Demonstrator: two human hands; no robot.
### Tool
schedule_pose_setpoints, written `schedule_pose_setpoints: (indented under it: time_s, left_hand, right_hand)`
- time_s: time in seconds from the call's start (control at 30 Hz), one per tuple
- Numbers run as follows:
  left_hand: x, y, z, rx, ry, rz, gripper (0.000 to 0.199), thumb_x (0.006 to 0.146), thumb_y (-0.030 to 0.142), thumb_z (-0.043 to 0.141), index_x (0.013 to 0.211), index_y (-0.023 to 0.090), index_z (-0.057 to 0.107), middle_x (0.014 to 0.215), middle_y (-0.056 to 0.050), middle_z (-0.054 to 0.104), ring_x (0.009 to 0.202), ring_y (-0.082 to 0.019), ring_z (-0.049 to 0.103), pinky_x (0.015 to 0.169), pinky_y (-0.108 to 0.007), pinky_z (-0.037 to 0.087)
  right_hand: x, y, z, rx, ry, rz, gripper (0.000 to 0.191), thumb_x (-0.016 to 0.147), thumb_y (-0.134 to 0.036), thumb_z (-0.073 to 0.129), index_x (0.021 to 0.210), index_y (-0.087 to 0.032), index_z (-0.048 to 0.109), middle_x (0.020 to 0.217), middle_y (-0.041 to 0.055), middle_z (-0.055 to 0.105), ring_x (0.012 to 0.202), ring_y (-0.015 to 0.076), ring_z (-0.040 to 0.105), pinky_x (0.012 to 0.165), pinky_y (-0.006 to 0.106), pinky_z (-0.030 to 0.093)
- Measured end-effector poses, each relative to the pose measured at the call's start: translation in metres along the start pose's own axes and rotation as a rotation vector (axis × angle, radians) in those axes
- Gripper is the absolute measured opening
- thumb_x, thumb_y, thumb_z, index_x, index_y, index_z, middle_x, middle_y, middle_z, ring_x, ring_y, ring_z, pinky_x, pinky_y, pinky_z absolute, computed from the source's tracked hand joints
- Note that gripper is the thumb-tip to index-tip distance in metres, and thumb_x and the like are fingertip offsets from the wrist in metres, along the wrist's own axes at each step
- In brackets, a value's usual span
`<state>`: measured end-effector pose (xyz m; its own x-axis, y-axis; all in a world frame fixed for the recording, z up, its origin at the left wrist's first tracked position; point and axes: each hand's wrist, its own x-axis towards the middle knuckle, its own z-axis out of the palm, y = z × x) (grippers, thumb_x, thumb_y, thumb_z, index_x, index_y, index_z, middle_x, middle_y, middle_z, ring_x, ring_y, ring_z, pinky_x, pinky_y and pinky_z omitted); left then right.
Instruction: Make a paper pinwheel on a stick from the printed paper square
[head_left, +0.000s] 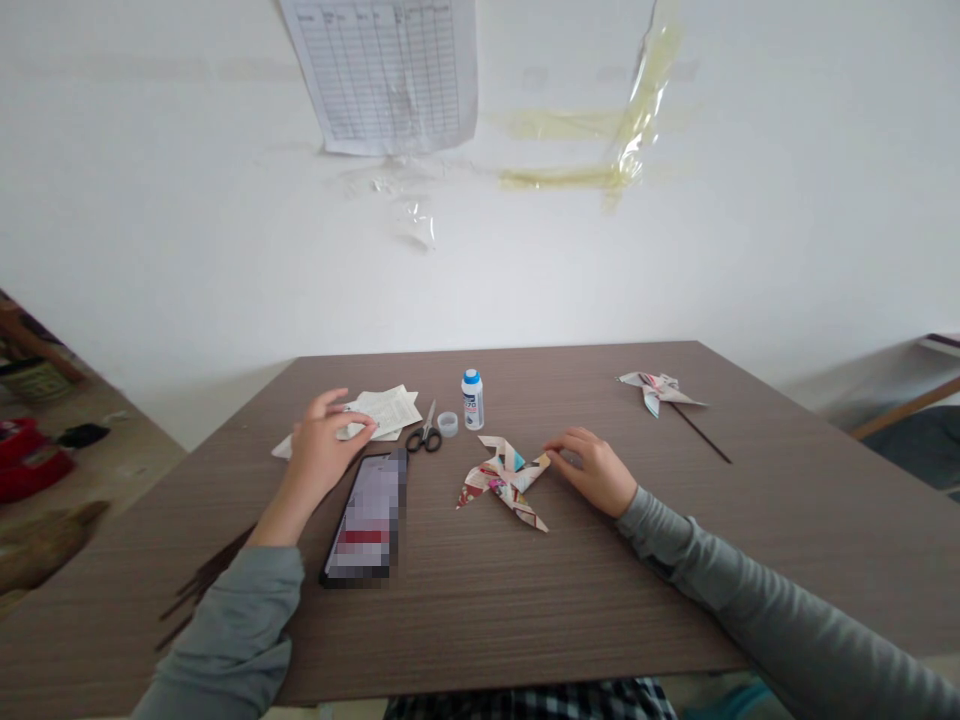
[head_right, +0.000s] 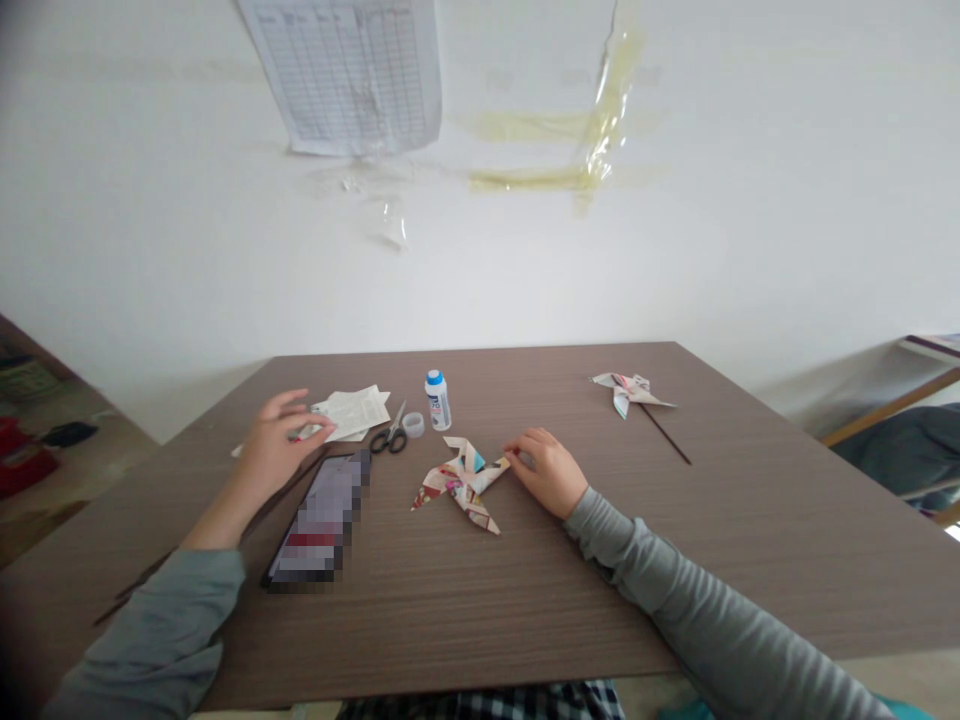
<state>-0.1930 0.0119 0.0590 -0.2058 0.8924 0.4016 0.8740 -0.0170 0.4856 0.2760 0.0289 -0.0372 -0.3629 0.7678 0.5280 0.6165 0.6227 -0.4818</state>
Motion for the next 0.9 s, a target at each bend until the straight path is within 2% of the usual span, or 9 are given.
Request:
schedule_pose_setpoints:
  time_s: [0.1, 0.2, 0.33, 0.47, 0.57, 0.67, 0.77, 0.9]
  left_hand:
    - [-0.008, 0.025, 0.018, -0.031, -0.031, 0.125, 0.02, 0.109, 0.033, 0.09, 0.09, 0.028, 0.094, 0.174, -0.01, 0.078, 0.154, -0.038, 0.08, 0.144, -0.062, 0.059]
    - [-0.016, 0.048, 0.035, -0.074, -0.1, 0.244, 0.015, 0.107, 0.03, 0.093, 0.093, 0.03, 0.096, 0.17, -0.009, 0.082, 0.152, -0.037, 0.081, 0.146, -0.066, 0.059]
    - [-0.028, 0.074, 0.056, -0.164, -0.202, 0.332, 0.012, 0.108, 0.027, 0.097, 0.097, 0.031, 0.099, 0.172, -0.01, 0.081, 0.158, -0.039, 0.08, 0.147, -0.072, 0.057]
    - [-0.046, 0.094, 0.078, -0.217, -0.268, 0.37, 0.014, 0.11, 0.025, 0.097, 0.098, 0.032, 0.101, 0.173, -0.011, 0.083, 0.161, -0.042, 0.078, 0.147, -0.078, 0.056]
    - [-0.06, 0.103, 0.092, -0.233, -0.29, 0.384, 0.013, 0.11, 0.026, 0.098, 0.101, 0.033, 0.102, 0.174, -0.012, 0.083, 0.166, -0.045, 0.076, 0.147, -0.081, 0.054]
    - [-0.07, 0.107, 0.1, -0.213, -0.301, 0.356, 0.017, 0.108, 0.022, 0.099, 0.1, 0.037, 0.102, 0.172, -0.009, 0.085, 0.165, -0.045, 0.077, 0.149, -0.082, 0.052]
    - [-0.075, 0.109, 0.102, -0.208, -0.302, 0.333, 0.02, 0.108, 0.02, 0.099, 0.099, 0.038, 0.102, 0.171, -0.008, 0.086, 0.168, -0.046, 0.076, 0.15, -0.083, 0.051]
    - [-0.078, 0.112, 0.1, -0.239, -0.32, 0.348, 0.018, 0.111, 0.022, 0.098, 0.104, 0.038, 0.104, 0.172, -0.011, 0.084, 0.168, -0.047, 0.074, 0.148, -0.092, 0.047]
  right_hand:
    - [0.001, -0.001, -0.001, 0.017, 0.032, -0.035, 0.018, 0.12, -0.024, 0.079, 0.12, -0.03, 0.095, 0.111, 0.0098, 0.094, 0.108, 0.0324, 0.091, 0.106, 0.049, 0.078]
    - [0.003, -0.004, -0.001, 0.045, 0.046, -0.092, 0.022, 0.122, -0.023, 0.075, 0.121, -0.03, 0.096, 0.112, 0.0101, 0.094, 0.109, 0.0323, 0.09, 0.106, 0.049, 0.078]
    - [0.003, -0.009, 0.001, 0.09, 0.066, -0.156, 0.025, 0.125, -0.023, 0.074, 0.123, -0.029, 0.098, 0.113, 0.0114, 0.093, 0.108, 0.0322, 0.089, 0.104, 0.048, 0.077]
    - [0.001, -0.013, 0.005, 0.123, 0.07, -0.193, 0.026, 0.129, -0.031, 0.074, 0.127, -0.03, 0.099, 0.115, 0.0115, 0.092, 0.109, 0.0313, 0.088, 0.103, 0.048, 0.077]
    - [0.001, -0.017, 0.008, 0.133, 0.055, -0.22, 0.026, 0.131, -0.038, 0.075, 0.128, -0.032, 0.1, 0.115, 0.0115, 0.092, 0.107, 0.0312, 0.087, 0.101, 0.048, 0.077]
    - [0.001, -0.021, 0.012, 0.136, 0.042, -0.256, 0.026, 0.131, -0.039, 0.076, 0.127, -0.033, 0.101, 0.114, 0.0119, 0.093, 0.105, 0.0314, 0.086, 0.1, 0.049, 0.076]
    - [0.002, -0.024, 0.015, 0.137, 0.013, -0.266, 0.021, 0.128, -0.038, 0.081, 0.124, -0.035, 0.102, 0.113, 0.0112, 0.093, 0.103, 0.0318, 0.085, 0.099, 0.05, 0.076]
    - [0.002, -0.026, 0.019, 0.121, 0.0, -0.242, 0.017, 0.125, -0.037, 0.087, 0.127, -0.037, 0.104, 0.114, 0.0118, 0.094, 0.104, 0.0335, 0.085, 0.098, 0.05, 0.075]
